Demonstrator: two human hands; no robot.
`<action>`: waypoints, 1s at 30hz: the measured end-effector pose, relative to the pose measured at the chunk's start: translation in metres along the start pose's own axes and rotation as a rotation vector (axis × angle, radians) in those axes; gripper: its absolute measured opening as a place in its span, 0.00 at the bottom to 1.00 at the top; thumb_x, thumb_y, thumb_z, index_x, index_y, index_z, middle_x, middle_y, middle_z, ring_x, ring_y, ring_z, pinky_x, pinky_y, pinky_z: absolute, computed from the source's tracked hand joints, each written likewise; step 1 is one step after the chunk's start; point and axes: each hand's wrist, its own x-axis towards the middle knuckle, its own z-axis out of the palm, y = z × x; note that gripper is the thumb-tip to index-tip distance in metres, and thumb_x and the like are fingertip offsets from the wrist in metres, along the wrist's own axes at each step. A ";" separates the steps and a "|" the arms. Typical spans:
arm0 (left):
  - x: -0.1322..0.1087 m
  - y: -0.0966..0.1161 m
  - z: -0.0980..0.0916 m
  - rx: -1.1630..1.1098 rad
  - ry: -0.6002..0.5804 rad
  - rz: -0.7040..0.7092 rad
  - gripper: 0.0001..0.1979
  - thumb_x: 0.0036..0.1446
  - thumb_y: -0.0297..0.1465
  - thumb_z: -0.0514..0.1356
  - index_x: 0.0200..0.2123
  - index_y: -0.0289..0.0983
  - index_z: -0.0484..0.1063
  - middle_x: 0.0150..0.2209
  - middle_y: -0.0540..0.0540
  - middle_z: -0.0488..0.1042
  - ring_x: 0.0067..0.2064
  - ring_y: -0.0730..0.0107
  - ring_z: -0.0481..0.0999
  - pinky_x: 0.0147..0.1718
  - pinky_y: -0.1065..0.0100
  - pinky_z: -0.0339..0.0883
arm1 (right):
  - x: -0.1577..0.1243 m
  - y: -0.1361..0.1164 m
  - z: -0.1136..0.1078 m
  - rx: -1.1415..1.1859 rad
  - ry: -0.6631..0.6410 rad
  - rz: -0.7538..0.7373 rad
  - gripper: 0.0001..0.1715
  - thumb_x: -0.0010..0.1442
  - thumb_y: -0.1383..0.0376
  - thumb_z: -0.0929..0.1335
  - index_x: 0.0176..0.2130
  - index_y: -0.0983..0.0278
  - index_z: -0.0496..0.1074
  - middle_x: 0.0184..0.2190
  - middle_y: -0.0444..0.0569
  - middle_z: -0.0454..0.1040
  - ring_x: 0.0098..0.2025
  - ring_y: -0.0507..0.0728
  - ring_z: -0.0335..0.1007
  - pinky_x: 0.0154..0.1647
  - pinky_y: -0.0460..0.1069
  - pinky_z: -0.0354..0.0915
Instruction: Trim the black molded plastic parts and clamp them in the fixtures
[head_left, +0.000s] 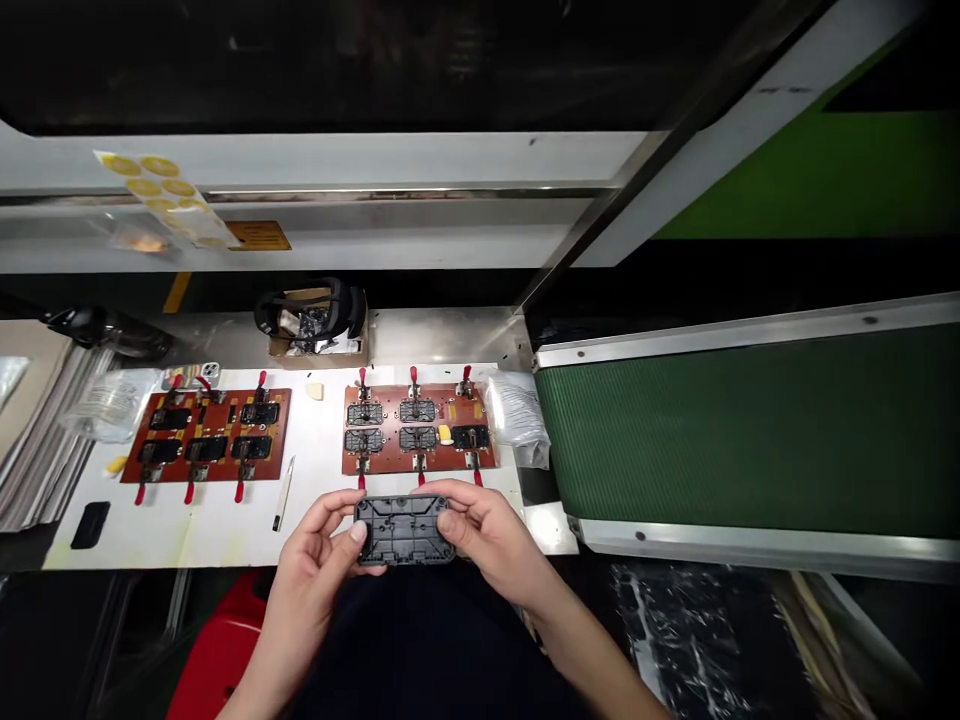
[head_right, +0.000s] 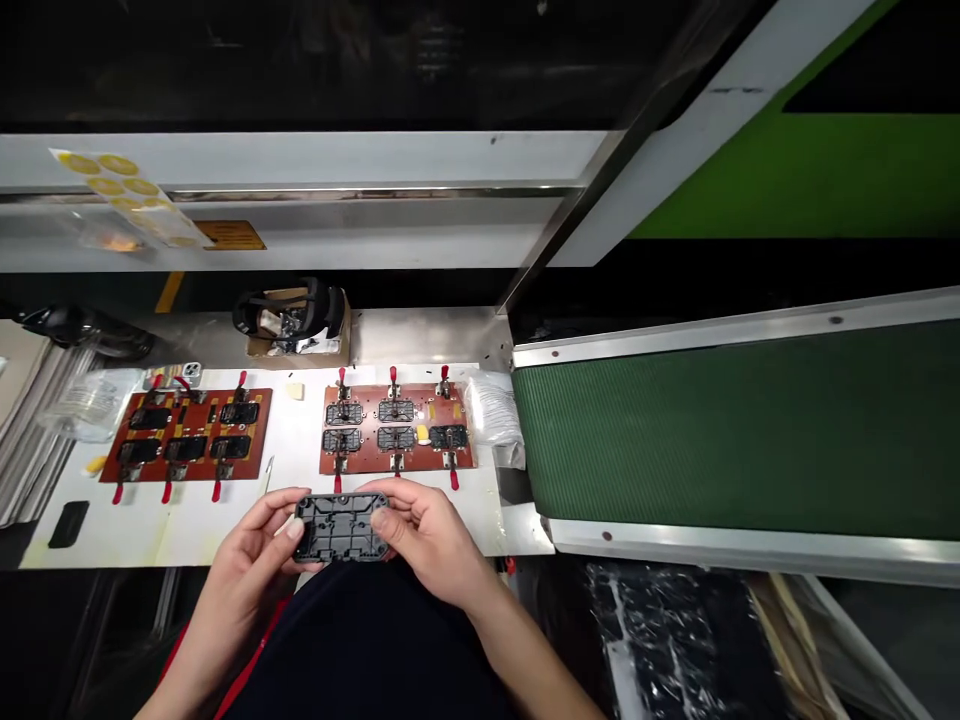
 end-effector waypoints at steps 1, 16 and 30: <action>0.004 -0.001 -0.003 0.006 0.011 0.009 0.22 0.52 0.41 0.68 0.49 0.42 0.71 0.47 0.45 0.74 0.40 0.66 0.78 0.31 0.69 0.79 | 0.004 0.001 0.002 -0.010 0.003 0.008 0.23 0.65 0.52 0.68 0.54 0.61 0.72 0.41 0.49 0.77 0.42 0.57 0.73 0.42 0.50 0.69; 0.140 -0.122 -0.046 0.487 -0.127 0.029 0.24 0.53 0.48 0.63 0.47 0.39 0.71 0.43 0.43 0.76 0.38 0.61 0.78 0.41 0.59 0.73 | 0.059 0.127 -0.106 -0.448 0.591 0.414 0.26 0.64 0.45 0.59 0.29 0.63 0.65 0.27 0.47 0.72 0.26 0.52 0.66 0.28 0.46 0.62; 0.252 -0.120 0.073 0.527 -0.335 0.005 0.21 0.57 0.45 0.61 0.46 0.37 0.69 0.41 0.42 0.78 0.40 0.61 0.79 0.41 0.62 0.72 | 0.082 0.111 -0.147 -0.556 0.274 0.464 0.12 0.57 0.59 0.72 0.28 0.64 0.74 0.22 0.42 0.74 0.24 0.51 0.67 0.28 0.45 0.60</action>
